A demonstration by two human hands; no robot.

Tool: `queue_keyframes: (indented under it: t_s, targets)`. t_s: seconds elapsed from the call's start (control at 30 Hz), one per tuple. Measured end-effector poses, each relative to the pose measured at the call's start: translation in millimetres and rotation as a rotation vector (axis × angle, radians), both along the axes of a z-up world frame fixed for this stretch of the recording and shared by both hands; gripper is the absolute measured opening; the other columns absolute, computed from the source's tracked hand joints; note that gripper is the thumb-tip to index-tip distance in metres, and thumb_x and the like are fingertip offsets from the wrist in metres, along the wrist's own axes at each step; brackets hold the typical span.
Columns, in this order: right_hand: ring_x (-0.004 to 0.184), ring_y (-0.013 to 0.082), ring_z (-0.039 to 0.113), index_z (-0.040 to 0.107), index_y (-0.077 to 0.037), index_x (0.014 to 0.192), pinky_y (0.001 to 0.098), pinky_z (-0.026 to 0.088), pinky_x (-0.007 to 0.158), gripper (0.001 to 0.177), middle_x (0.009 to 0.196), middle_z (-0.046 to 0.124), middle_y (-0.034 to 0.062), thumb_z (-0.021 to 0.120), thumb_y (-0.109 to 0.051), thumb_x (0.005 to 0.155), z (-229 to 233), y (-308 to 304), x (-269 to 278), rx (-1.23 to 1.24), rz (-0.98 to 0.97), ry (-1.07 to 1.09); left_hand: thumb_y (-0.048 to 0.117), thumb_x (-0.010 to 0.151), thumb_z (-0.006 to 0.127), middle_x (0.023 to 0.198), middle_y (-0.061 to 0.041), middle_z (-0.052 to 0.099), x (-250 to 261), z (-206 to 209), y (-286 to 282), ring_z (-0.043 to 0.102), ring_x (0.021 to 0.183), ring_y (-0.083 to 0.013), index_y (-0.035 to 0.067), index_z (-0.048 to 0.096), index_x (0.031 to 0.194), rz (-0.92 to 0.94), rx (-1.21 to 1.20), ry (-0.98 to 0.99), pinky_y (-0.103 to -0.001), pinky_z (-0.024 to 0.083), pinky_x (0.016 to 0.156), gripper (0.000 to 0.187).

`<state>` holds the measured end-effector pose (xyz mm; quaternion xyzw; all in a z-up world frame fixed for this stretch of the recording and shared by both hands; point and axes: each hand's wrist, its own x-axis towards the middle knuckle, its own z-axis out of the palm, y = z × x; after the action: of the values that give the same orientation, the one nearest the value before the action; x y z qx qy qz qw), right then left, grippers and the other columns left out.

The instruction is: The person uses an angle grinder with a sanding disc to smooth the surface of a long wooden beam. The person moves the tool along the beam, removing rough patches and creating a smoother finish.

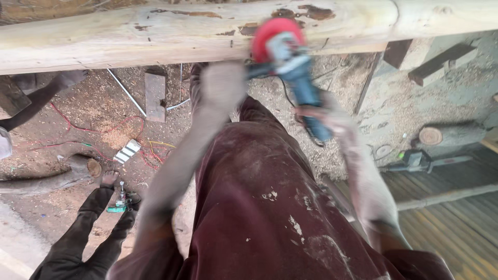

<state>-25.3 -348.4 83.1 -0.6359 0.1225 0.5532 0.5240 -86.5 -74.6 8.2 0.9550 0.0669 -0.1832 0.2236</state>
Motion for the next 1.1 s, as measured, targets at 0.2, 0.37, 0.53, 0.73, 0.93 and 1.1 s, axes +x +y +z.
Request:
queue_keyframes:
  t_s: [0.2, 0.37, 0.53, 0.73, 0.93, 1.1]
  targets:
    - [0.073, 0.0153, 0.071, 0.064, -0.006, 0.119, 0.0334, 0.059, 0.068, 0.06, 0.087, 0.073, 0.0054, 0.084, -0.047, 0.08, -3.0, 150.5, -24.4, -0.045, 0.464, -0.145, 0.026, 0.084, 0.075, 0.067, -0.012, 0.067, -83.7, 21.0, 166.6, 0.069, 0.06, -0.0304, 0.014, 0.076, 0.085, 0.087, 0.196, 0.038, -0.044, 0.057, 0.062, 0.012]
    - [0.069, 0.0158, 0.069, 0.064, -0.005, 0.12, 0.0333, 0.057, 0.062, 0.061, 0.086, 0.072, 0.0077, 0.082, -0.045, 0.079, 5.0, 109.8, 4.3, -0.101, 0.339, 0.001, 0.026, 0.082, 0.075, 0.068, -0.016, 0.069, -38.9, 7.2, 131.9, 0.071, 0.063, -0.0336, 0.01, 0.076, 0.082, 0.037, 0.134, 0.029, -0.045, 0.059, 0.065, 0.016]
    - [0.058, 0.0201, 0.065, 0.053, 0.005, 0.133, 0.0343, 0.059, 0.052, 0.069, 0.084, 0.068, 0.013, 0.084, -0.025, 0.08, 20.3, -39.3, 46.8, -0.055, -0.009, 0.038, 0.014, 0.077, 0.071, 0.074, -0.011, 0.068, 60.1, -18.4, -26.6, 0.068, 0.062, -0.0273, 0.007, 0.071, 0.083, -0.044, -0.152, -0.311, -0.043, 0.056, 0.058, 0.009]
    - [0.075, 0.0198, 0.071, 0.062, 0.003, 0.119, 0.0349, 0.061, 0.072, 0.045, 0.091, 0.07, 0.011, 0.079, -0.014, 0.081, 44.2, -122.2, 51.4, -0.304, -0.175, -0.101, 0.016, 0.091, 0.067, 0.072, -0.008, 0.066, 125.5, -23.4, -153.5, 0.06, 0.054, -0.0089, 0.008, 0.071, 0.107, -0.3, -0.099, -0.049, -0.029, 0.053, 0.043, 0.018]
    - [0.069, 0.0133, 0.068, 0.063, -0.006, 0.124, 0.0299, 0.06, 0.066, 0.054, 0.086, 0.069, 0.0034, 0.084, -0.022, 0.077, 22.6, -11.2, 13.9, -0.378, -0.017, -0.047, 0.011, 0.091, 0.059, 0.077, -0.011, 0.07, 50.0, -3.0, -21.0, 0.07, 0.064, -0.0225, 0.007, 0.072, 0.086, -0.174, 0.0, 0.121, -0.042, 0.058, 0.05, 0.014]
    - [0.066, 0.0151, 0.069, 0.061, -0.002, 0.124, 0.0338, 0.062, 0.063, 0.064, 0.085, 0.07, 0.0063, 0.077, -0.048, 0.082, 7.5, 121.6, -23.6, -0.111, 0.296, -0.003, 0.028, 0.085, 0.071, 0.07, -0.016, 0.071, -39.5, 14.5, 135.8, 0.073, 0.062, -0.0314, 0.01, 0.076, 0.088, 0.045, 0.127, 0.192, -0.046, 0.059, 0.06, 0.02]
